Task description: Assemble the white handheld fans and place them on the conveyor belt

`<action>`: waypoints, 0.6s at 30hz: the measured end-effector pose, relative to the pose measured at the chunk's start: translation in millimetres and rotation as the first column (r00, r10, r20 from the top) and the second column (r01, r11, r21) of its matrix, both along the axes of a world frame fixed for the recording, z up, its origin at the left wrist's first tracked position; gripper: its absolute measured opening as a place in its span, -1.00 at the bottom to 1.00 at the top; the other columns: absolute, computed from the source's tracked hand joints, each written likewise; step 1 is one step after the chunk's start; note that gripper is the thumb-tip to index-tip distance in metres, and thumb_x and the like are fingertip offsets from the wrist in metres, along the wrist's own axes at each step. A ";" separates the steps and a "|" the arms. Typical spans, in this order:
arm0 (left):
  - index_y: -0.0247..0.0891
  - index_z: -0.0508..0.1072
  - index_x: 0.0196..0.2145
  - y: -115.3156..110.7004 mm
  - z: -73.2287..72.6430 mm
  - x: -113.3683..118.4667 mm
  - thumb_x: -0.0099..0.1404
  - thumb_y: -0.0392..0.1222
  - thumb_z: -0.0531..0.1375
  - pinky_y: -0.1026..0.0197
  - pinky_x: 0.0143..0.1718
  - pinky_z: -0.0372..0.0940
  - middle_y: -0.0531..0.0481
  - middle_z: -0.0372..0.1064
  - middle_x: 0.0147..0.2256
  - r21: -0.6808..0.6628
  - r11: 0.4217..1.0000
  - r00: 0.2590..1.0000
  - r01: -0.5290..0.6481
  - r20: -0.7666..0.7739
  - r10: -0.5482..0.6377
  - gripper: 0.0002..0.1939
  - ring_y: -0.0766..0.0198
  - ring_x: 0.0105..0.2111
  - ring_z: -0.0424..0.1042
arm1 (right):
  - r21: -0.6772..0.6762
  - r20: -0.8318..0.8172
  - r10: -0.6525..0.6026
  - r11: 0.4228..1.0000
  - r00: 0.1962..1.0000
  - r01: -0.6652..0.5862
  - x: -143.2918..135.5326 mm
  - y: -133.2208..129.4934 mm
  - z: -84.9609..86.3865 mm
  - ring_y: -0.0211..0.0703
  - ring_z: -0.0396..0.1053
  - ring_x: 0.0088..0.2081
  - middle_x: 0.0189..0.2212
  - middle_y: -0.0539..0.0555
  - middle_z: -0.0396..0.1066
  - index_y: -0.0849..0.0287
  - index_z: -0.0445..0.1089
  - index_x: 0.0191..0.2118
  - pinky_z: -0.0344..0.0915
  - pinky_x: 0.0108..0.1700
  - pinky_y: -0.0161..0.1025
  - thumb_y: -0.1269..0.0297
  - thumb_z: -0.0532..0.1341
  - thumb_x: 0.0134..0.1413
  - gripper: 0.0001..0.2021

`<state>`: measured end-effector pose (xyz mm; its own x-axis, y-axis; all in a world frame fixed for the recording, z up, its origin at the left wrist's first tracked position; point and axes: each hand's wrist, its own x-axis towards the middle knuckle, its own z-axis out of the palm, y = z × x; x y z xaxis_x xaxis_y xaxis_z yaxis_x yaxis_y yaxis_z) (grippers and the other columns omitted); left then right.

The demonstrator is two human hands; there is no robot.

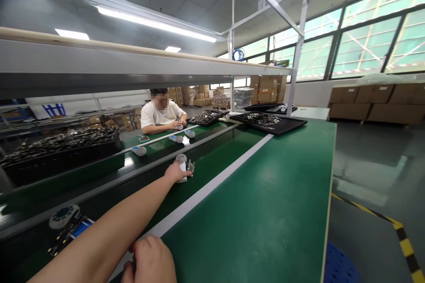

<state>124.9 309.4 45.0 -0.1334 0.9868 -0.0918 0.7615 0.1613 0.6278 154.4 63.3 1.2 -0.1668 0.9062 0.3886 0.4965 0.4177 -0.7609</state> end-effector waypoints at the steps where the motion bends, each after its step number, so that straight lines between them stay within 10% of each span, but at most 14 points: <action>1: -0.26 0.35 0.10 0.0 1.3 -5.2 0.37 -0.10 0.20 -0.06 -0.06 0.39 -0.14 0.34 0.07 -0.049 0.999 0.998 -0.010 0.056 0.013 -0.62 0.10 -0.04 0.43 | -0.004 -0.012 0.015 1.000 1.000 -0.015 2.5 -0.6 2.9 0.02 0.44 -0.28 -0.34 0.06 0.45 0.08 0.44 -0.29 0.34 -0.27 -0.14 0.53 0.21 -0.16 -0.73; 7: -0.28 0.37 0.07 -46.7 22.2 -53.7 0.38 -0.10 0.19 -0.02 -0.10 0.41 -0.13 0.37 0.02 -0.290 0.957 0.880 -0.027 0.448 0.160 -0.65 0.13 -0.09 0.45 | 0.005 -0.115 0.026 1.000 0.993 -0.025 17.7 6.1 13.3 0.00 0.45 -0.27 -0.29 0.13 0.46 0.12 0.45 -0.17 0.41 -0.25 -0.14 0.46 0.16 0.02 -0.76; 12: -0.30 0.37 0.02 -167.5 30.9 -92.5 0.38 -0.14 0.13 0.07 -0.14 0.42 -0.10 0.44 -0.11 -0.287 0.956 0.602 0.062 0.775 0.193 -0.70 0.20 -0.19 0.49 | -0.036 -0.243 -0.181 0.983 0.953 0.178 34.6 25.6 18.1 0.01 0.48 -0.24 -0.22 0.23 0.49 0.21 0.41 -0.09 0.41 -0.24 -0.15 0.33 0.09 0.18 -0.75; 18: -0.32 0.44 -0.29 -294.6 10.9 -113.2 -0.13 -0.39 0.11 0.25 -0.32 0.40 0.01 0.41 -0.44 -0.339 0.935 0.369 0.108 0.887 0.279 -0.64 0.30 -0.45 0.47 | -0.172 -0.118 0.117 0.976 0.986 -0.136 26.1 6.2 17.1 -0.11 0.46 -0.49 -0.54 0.04 0.51 0.13 0.52 -0.49 0.27 -0.44 -0.30 0.27 0.22 0.12 -0.80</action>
<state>11.7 14.7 55.9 0.1422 0.8647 -0.4818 -0.2816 0.5020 0.8178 180.5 69.6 18.3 -0.2510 0.9367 0.2442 0.3608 0.3246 -0.8743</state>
